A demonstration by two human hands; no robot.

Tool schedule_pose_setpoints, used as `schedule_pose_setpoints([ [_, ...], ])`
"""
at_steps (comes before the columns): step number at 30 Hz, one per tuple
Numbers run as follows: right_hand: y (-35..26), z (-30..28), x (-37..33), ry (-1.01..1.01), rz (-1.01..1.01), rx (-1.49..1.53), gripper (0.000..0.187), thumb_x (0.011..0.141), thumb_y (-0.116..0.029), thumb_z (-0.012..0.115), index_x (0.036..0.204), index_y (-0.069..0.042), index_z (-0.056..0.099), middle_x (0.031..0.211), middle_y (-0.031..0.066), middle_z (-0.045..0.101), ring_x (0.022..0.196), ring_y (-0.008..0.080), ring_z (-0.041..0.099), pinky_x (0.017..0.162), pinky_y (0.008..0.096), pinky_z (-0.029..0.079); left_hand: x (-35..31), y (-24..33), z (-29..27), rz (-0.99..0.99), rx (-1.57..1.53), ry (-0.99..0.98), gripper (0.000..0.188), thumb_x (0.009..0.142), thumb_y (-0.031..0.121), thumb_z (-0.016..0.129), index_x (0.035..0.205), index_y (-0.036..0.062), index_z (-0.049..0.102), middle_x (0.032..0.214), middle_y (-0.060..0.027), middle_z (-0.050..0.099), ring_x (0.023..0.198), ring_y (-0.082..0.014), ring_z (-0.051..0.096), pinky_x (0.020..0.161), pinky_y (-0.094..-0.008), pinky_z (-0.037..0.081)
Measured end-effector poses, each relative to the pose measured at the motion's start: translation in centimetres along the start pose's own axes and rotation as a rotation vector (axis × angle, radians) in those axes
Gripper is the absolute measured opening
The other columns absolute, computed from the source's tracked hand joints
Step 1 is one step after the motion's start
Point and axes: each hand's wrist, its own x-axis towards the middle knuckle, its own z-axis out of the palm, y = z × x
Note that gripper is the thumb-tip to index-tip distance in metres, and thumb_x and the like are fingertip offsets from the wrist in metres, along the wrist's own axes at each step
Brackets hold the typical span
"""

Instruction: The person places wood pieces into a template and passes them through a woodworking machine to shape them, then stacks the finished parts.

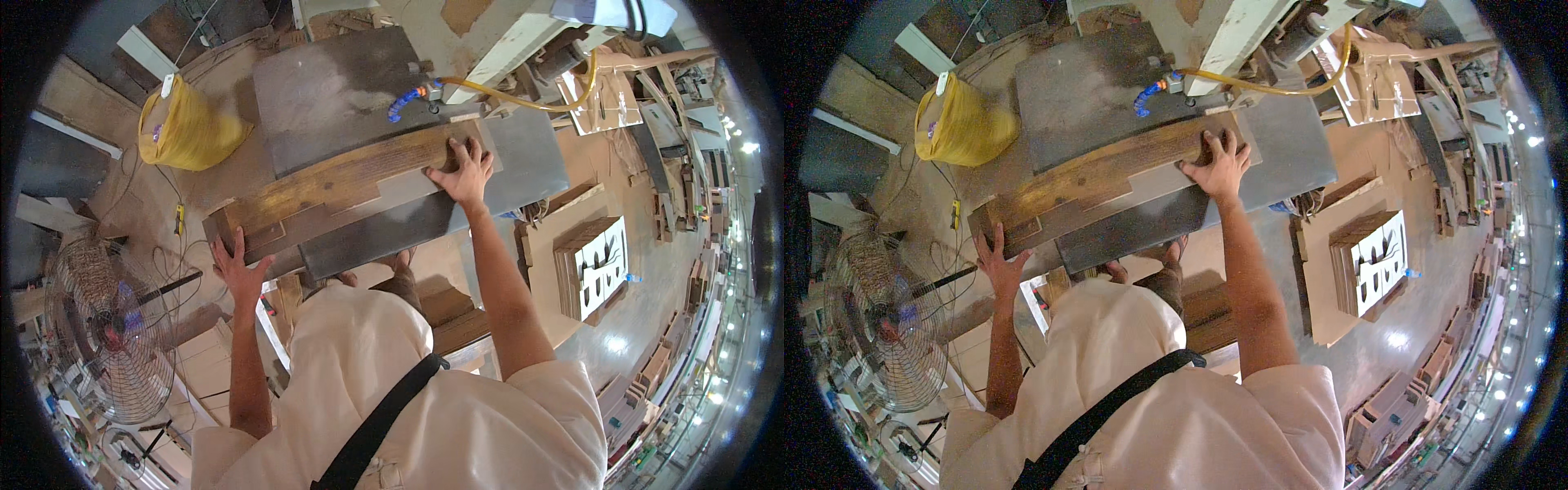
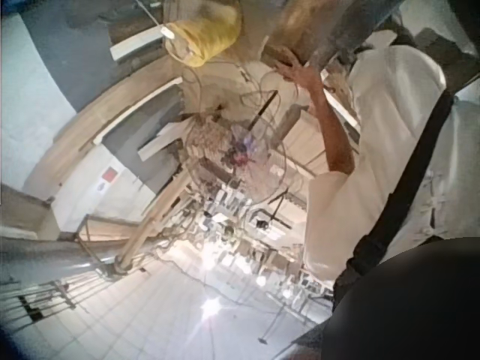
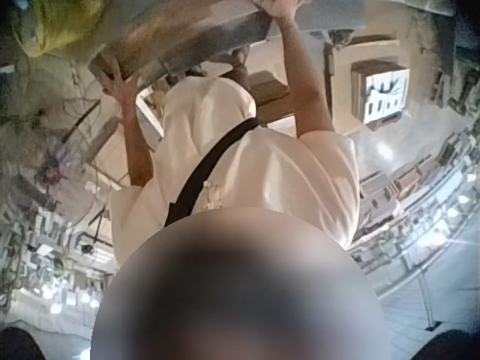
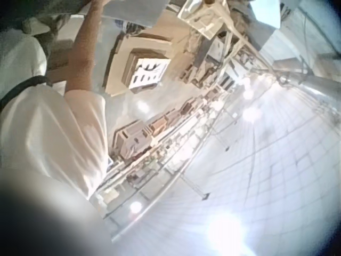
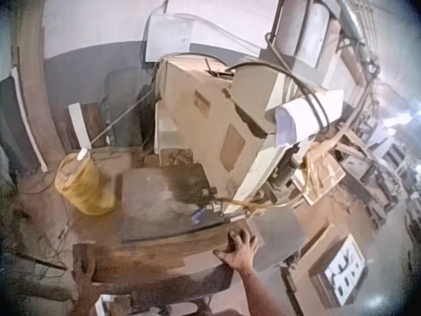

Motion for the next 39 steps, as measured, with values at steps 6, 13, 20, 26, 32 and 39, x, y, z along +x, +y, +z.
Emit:
schedule_pose_setpoints([
  [6, 0.1, 1.5, 2.7, 0.08, -0.101, 0.03, 0.082, 0.054, -0.055, 0.087, 0.128, -0.026, 0.064, 0.147, 0.0107, 0.043, 0.135, 0.0493, 0.027, 0.113, 0.0628, 0.02, -0.2, 1.5, -0.1, -0.081, 0.007, -0.016, 0.101, 0.066, 0.053, 0.085, 0.153, 0.0365, 0.038, 0.162, -0.0236, 0.018, 0.15, -0.045, 0.014, 0.108, -0.0745, 0.021],
  [13, 0.8, 2.4, 4.7, 0.084, -0.141, 0.054, 0.083, 0.053, -0.054, 0.086, 0.128, -0.026, 0.064, 0.147, 0.0118, 0.043, 0.135, 0.0499, 0.027, 0.113, 0.0637, 0.017, -0.1, 2.0, 0.8, -0.1, -0.006, -0.01, 0.101, 0.067, 0.061, 0.081, 0.154, 0.0383, 0.035, 0.162, -0.0245, 0.015, 0.15, -0.0459, 0.012, 0.106, -0.0765, 0.02],
  [20, 0.9, 2.6, 5.4, 0.072, -0.145, 0.058, 0.087, 0.053, -0.058, 0.085, 0.13, -0.025, 0.062, 0.148, 0.0142, 0.041, 0.136, 0.0541, 0.023, 0.111, 0.069, 0.015, 0.3, 3.4, 0.1, -0.14, 0.014, -0.037, 0.1, 0.068, 0.055, 0.083, 0.154, 0.0384, 0.035, 0.162, -0.023, 0.017, 0.149, -0.0453, 0.016, 0.107, -0.075, 0.022],
  [26, 1.1, 1.8, 5.9, 0.043, -0.144, 0.006, 0.084, 0.055, -0.053, 0.086, 0.13, -0.024, 0.061, 0.145, 0.0152, 0.042, 0.134, 0.05, 0.025, 0.11, 0.0665, 0.019, -0.9, 5.1, -0.2, -0.182, 0.051, -0.045, 0.101, 0.067, 0.053, 0.084, 0.154, 0.0399, 0.035, 0.161, -0.0233, 0.018, 0.149, -0.0445, 0.017, 0.109, -0.0712, 0.023],
  [32, 2.9, 1.8, 6.9, 0.013, -0.163, -0.035, 0.082, 0.056, -0.051, 0.086, 0.131, -0.026, 0.06, 0.141, 0.0159, 0.044, 0.134, 0.05, 0.025, 0.11, 0.0671, 0.018, -3.1, 7.8, 0.4, -0.242, 0.069, -0.032, 0.101, 0.068, 0.051, 0.086, 0.154, 0.0405, 0.035, 0.16, -0.026, 0.021, 0.149, -0.0453, 0.017, 0.111, -0.0681, 0.024],
  [39, 4.2, 1.8, 7.9, -0.023, -0.199, -0.026, 0.083, 0.056, -0.052, 0.085, 0.132, -0.029, 0.059, 0.134, 0.0156, 0.046, 0.132, 0.0494, 0.026, 0.11, 0.0661, 0.018, -5.2, 9.3, 1.1, -0.265, 0.047, 0.003, 0.101, 0.067, 0.051, 0.086, 0.154, 0.0385, 0.036, 0.161, -0.0232, 0.02, 0.15, -0.0433, 0.015, 0.11, -0.0685, 0.023],
])
